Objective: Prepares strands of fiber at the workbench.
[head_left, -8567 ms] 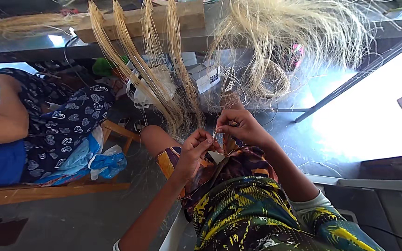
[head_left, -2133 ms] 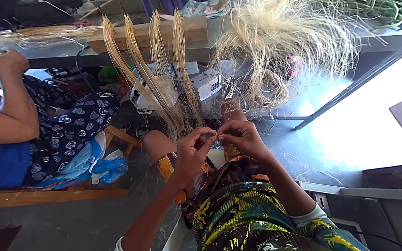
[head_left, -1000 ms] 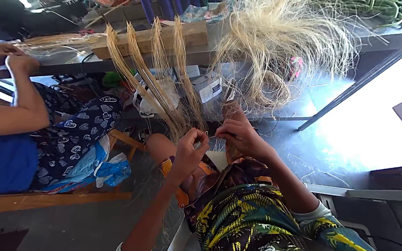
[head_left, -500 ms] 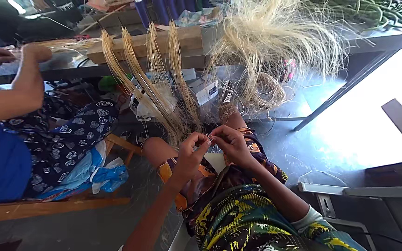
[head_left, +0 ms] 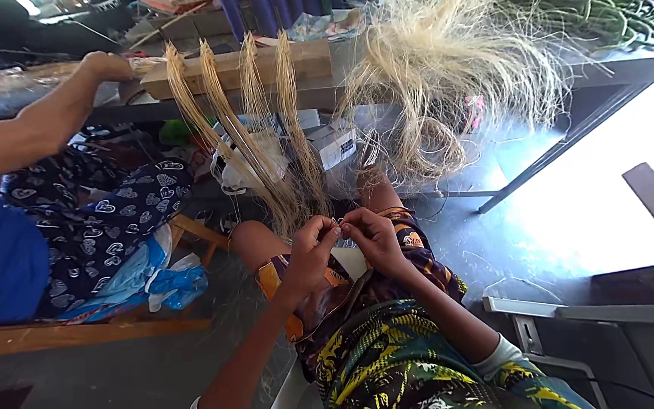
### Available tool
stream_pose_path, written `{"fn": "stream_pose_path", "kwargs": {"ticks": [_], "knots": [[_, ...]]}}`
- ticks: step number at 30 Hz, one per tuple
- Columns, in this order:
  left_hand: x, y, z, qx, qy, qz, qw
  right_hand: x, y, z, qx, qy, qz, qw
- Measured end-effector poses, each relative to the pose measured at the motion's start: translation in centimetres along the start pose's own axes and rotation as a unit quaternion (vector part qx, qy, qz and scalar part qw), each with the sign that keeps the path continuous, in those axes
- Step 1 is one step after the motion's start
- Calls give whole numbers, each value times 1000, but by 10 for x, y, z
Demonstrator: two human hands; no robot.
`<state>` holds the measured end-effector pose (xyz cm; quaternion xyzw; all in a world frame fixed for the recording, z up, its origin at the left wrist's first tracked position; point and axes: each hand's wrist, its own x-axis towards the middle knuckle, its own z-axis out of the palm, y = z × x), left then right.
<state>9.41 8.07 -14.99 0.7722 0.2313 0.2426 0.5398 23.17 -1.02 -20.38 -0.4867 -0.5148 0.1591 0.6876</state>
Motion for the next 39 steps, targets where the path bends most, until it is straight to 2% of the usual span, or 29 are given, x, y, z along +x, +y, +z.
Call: {"fn": "stream_pose_path", "kwargs": {"ticks": [6,11,13,15,20,22,24,27,30,34,39], "knots": [[1,5,-2,22,5,-64,998,-5,14,-1,-91,-30,-30,995],[2,8,-10,163,-31,-59,984,-7,20,-5,-97,-86,-4,992],[3,10,-12,181,-42,-75,980,-8,24,-5,-79,-95,-15,992],[5,10,-13,146,-49,-106,982,-7,29,-5,-60,-91,-35,993],[9,-5,-13,-94,-63,-181,977,-8,35,-8,-27,-79,-47,995],[10,-9,-13,-46,-72,-162,983,-8,33,-8,-33,-96,-18,995],[10,-7,-15,83,-88,-134,984,-7,30,-9,-36,-126,26,991],[8,-1,-14,233,-118,-111,959,-7,29,-11,-27,-165,79,983],[6,6,-12,307,-140,-102,936,-7,30,-12,18,-183,111,977],[4,4,-11,329,-146,-61,931,-4,30,-20,83,-227,172,955],[3,-9,-12,240,-129,-20,962,-2,31,-30,131,-282,226,923]]}}
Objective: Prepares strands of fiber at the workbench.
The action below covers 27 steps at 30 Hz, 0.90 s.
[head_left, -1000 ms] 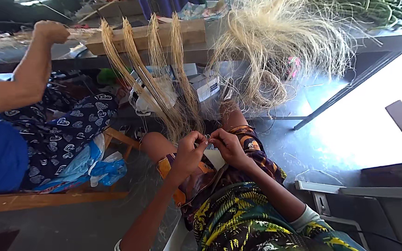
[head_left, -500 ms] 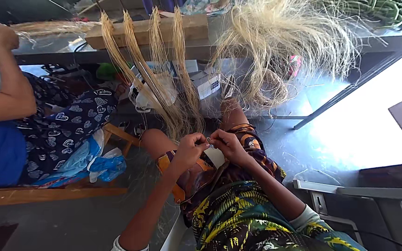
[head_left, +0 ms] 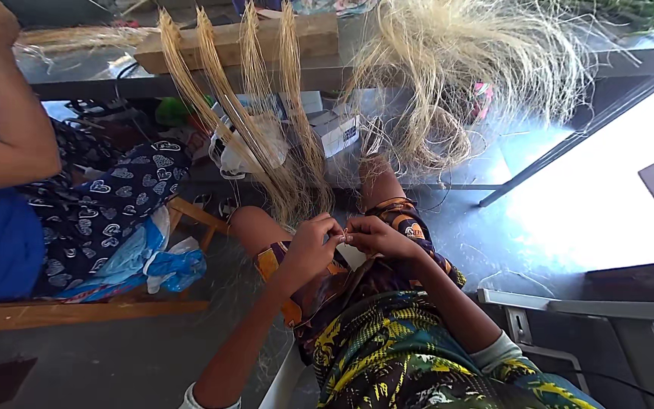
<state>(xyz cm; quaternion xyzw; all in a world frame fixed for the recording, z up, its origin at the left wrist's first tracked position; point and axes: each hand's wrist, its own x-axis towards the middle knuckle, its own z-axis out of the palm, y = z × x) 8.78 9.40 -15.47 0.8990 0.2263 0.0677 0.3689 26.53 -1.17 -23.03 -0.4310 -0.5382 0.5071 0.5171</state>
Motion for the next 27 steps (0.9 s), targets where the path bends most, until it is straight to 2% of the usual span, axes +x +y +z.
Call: {"fn": "stream_pose_path", "kwargs": {"ticks": [5,11,20,23,27], "knots": [[3,-15,9,-148,53,3,988,1,3,2,40,55,-17,998],[7,-18,22,-366,119,18,923,3,4,14,81,118,-83,986],[10,-16,30,-410,158,37,898,2,-3,26,63,199,-119,971],[10,-16,32,-407,158,37,899,3,-5,30,42,244,-123,961],[7,-15,29,-356,164,29,920,2,-7,29,21,251,-124,960]]}}
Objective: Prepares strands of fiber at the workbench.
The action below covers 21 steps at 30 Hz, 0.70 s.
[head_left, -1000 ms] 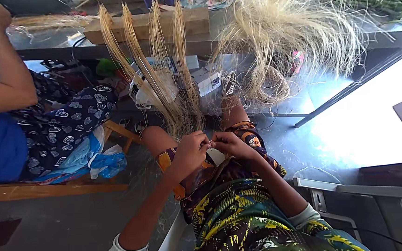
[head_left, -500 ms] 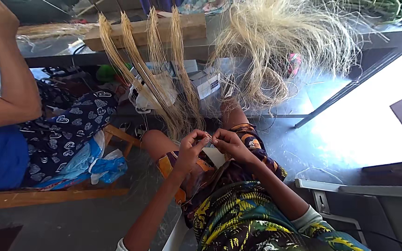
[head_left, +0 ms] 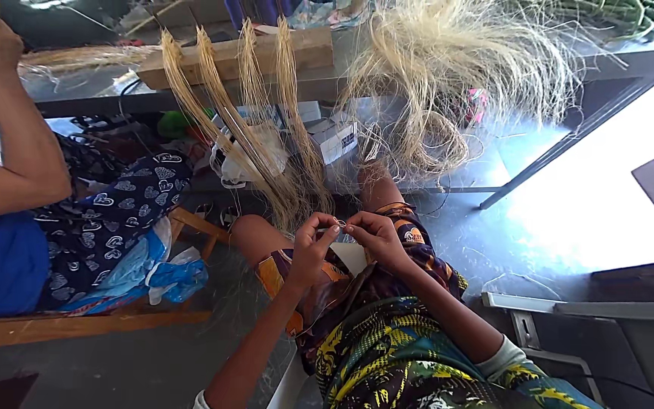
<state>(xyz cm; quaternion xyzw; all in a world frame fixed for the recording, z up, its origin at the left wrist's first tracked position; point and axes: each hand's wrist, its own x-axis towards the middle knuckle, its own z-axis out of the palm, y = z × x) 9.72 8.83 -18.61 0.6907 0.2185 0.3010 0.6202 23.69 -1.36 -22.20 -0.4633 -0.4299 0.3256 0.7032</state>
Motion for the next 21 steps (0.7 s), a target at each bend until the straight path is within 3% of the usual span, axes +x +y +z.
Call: {"fn": "stream_pose_path", "kwargs": {"ticks": [3,11,17,21], "knots": [[1,1,-10,63,-13,26,998,-1,-3,-3,-16,-6,3,1000],[10,9,-30,225,-137,91,960,-1,-5,-10,-44,-65,1,997],[5,10,-16,54,-96,1,994,0,-2,-13,-47,-69,-23,996],[1,12,-3,-48,-44,-73,995,-1,-3,-11,-37,-50,-31,998]]}}
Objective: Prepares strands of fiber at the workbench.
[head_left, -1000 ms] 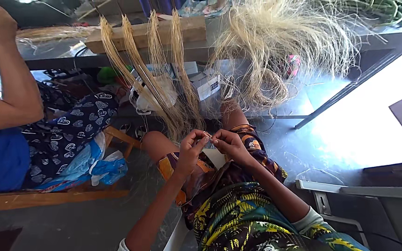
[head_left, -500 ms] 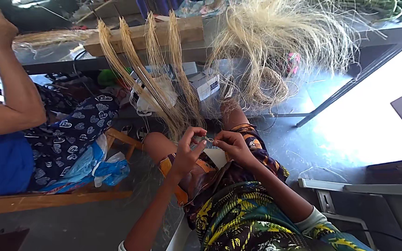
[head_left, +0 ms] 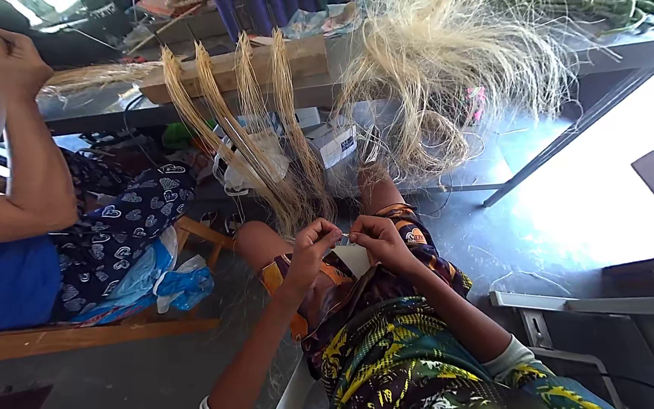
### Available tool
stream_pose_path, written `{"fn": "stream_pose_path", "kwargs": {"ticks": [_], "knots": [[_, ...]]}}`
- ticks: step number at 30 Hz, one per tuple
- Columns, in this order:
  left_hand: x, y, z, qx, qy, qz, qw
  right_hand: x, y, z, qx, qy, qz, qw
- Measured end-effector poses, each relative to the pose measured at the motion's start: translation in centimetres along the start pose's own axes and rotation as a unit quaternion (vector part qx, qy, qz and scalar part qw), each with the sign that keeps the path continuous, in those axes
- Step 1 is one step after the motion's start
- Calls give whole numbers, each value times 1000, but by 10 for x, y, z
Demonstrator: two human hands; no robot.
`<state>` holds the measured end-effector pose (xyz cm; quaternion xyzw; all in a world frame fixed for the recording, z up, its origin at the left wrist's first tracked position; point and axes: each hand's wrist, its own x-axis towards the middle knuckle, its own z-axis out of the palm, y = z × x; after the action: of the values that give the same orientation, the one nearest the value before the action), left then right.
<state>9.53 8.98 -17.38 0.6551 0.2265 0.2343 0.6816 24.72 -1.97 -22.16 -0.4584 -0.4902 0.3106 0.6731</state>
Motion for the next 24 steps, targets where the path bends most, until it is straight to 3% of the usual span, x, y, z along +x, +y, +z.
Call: {"fn": "stream_pose_path", "kwargs": {"ticks": [7,16,19,22,24], "knots": [[-1,3,12,-118,46,-72,989,-1,-1,1,2,11,-12,1000],[-1,0,24,-320,70,-131,936,-1,1,2,1,10,-44,999],[0,-6,19,-241,45,-82,966,-2,0,0,0,14,-42,999],[1,-9,7,-53,21,38,998,-3,-3,-3,-7,15,-38,999],[2,-8,-5,80,-4,121,989,-3,-2,-4,-9,12,-43,999]]}}
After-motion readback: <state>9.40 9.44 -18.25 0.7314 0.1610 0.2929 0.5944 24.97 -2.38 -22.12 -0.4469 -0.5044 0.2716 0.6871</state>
